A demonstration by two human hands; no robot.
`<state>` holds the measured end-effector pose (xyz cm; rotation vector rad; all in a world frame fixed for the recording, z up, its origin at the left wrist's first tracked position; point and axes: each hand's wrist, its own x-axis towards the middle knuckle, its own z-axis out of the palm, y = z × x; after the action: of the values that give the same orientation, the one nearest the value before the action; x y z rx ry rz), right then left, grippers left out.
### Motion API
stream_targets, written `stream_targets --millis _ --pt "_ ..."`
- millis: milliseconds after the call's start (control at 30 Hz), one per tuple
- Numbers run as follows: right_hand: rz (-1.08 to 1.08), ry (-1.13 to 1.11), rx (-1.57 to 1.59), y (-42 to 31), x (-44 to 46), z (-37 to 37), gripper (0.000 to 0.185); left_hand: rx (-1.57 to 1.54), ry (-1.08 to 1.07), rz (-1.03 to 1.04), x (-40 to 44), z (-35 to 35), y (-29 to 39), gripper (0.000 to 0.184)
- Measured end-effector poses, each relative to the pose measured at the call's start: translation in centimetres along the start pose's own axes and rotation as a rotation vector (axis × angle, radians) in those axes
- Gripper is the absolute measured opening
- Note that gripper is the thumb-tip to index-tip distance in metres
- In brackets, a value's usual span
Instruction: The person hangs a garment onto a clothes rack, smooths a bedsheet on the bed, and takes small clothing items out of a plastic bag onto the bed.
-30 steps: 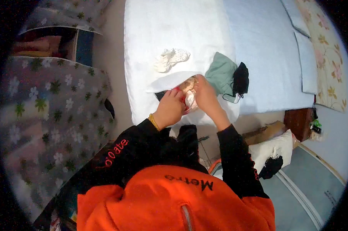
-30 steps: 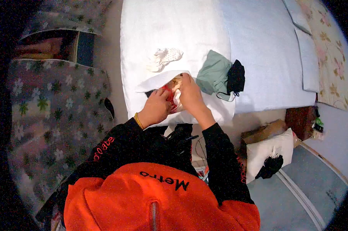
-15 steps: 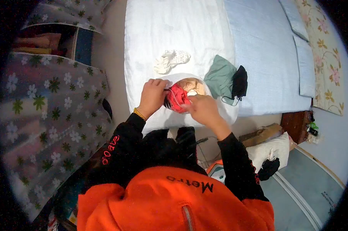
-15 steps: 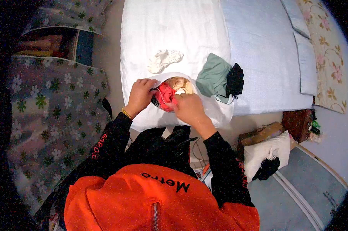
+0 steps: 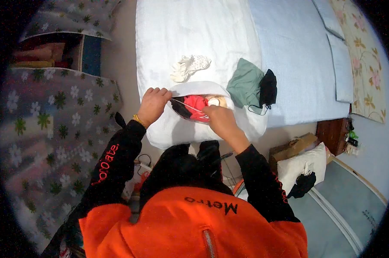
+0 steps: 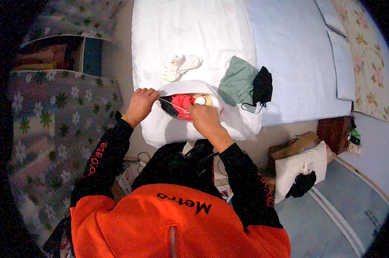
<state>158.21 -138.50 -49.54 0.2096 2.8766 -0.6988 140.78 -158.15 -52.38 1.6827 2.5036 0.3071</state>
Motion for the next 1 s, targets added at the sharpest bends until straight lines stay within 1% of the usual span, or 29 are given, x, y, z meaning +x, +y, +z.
stream_targets --millis 33,67,133,167,200,267,300,333,367,400,467,500,533,600,633,700,733,800,867,900,967,1000 --pt "-0.007 -0.011 -0.014 -0.2 0.0 -0.5 0.019 -0.003 -0.098 -0.053 0.1 -0.4 -0.2 0.016" --pt "-0.014 -0.022 -0.028 -0.5 0.0 -1.0 0.019 -0.004 -0.099 -0.054 0.1 -0.7 0.0 0.016" --pt "-0.048 0.016 -0.033 -1.1 -0.3 -1.9 0.017 -0.060 0.102 -0.113 0.3 -1.5 1.2 0.025" --pt "-0.080 0.049 -0.035 -1.4 -0.7 -2.0 0.015 -0.114 0.092 -0.080 0.7 -2.8 2.5 0.034" --pt "-0.082 0.043 -0.032 -1.7 -1.3 -1.7 0.015 -0.116 0.136 0.022 0.5 -2.1 3.3 0.036" --pt "-0.170 -0.011 0.094 -2.0 -1.7 -1.4 0.011 -0.288 0.059 0.218 0.3 -1.9 5.8 0.034" --pt "-0.177 -0.011 0.091 -2.1 -1.4 -1.4 0.011 -0.274 -0.020 0.225 -0.4 -1.3 6.5 0.032" --pt "-0.026 -0.027 0.135 -2.2 -1.1 -1.4 0.015 -0.262 -0.099 0.233 -1.0 -1.0 7.1 0.031" --pt "0.129 -0.045 0.180 -2.3 -0.8 -1.5 0.021 -0.285 -0.120 0.172 -1.4 -0.8 7.4 0.030" --pt "0.130 -0.045 0.178 -2.2 -0.1 -1.5 0.021 -0.286 -0.119 0.173 -1.8 -0.4 7.4 0.030" --pt "-0.036 0.328 0.025 -2.3 1.5 -1.8 0.022 -0.303 0.001 0.064 -2.7 -0.8 8.1 0.034" --pt "-0.017 0.138 0.028 -2.7 1.8 -2.0 0.025 -0.288 0.057 0.032 -2.9 -0.7 8.6 0.038" --pt "-0.018 0.145 0.029 -2.5 2.3 -1.1 0.025 -0.282 0.059 0.035 -3.0 -0.7 8.8 0.038" --pt "0.001 -0.121 -0.145 -1.9 3.3 0.8 0.031 -0.247 0.051 -0.034 -3.4 -0.6 9.1 0.039" --pt "-0.005 -0.116 -0.146 -1.9 3.4 0.1 0.031 -0.236 0.037 -0.028 -4.0 -0.1 8.7 0.037" --pt "0.052 -0.057 0.025 -1.7 2.6 -2.2 0.029 -0.254 0.011 -0.050 -4.6 -0.6 8.5 0.036" --pt "0.041 -0.065 0.026 -1.2 1.9 -2.9 0.029 -0.277 -0.013 -0.060 -5.0 -0.7 8.6 0.034" --pt "0.065 0.177 0.486 0.7 0.7 -4.8 0.023 -0.267 -0.003 -0.051 -5.1 -0.6 9.0 0.032" --pt "0.216 0.182 0.900 1.6 0.2 -7.8 0.017 -0.309 -0.002 -0.030 -4.7 -0.5 9.4 0.031" --pt "0.216 0.179 0.896 2.2 0.2 -8.7 0.017 -0.326 0.012 -0.033 -4.7 -0.3 9.7 0.030" --pt "0.153 0.401 1.248 3.7 0.7 -9.9 0.019 -0.329 0.007 -0.033 -4.6 -0.5 10.2 0.030" --pt "0.043 0.485 1.382 5.0 1.1 -9.5 0.023 -0.329 0.001 -0.032 -4.6 -0.5 10.3 0.030"
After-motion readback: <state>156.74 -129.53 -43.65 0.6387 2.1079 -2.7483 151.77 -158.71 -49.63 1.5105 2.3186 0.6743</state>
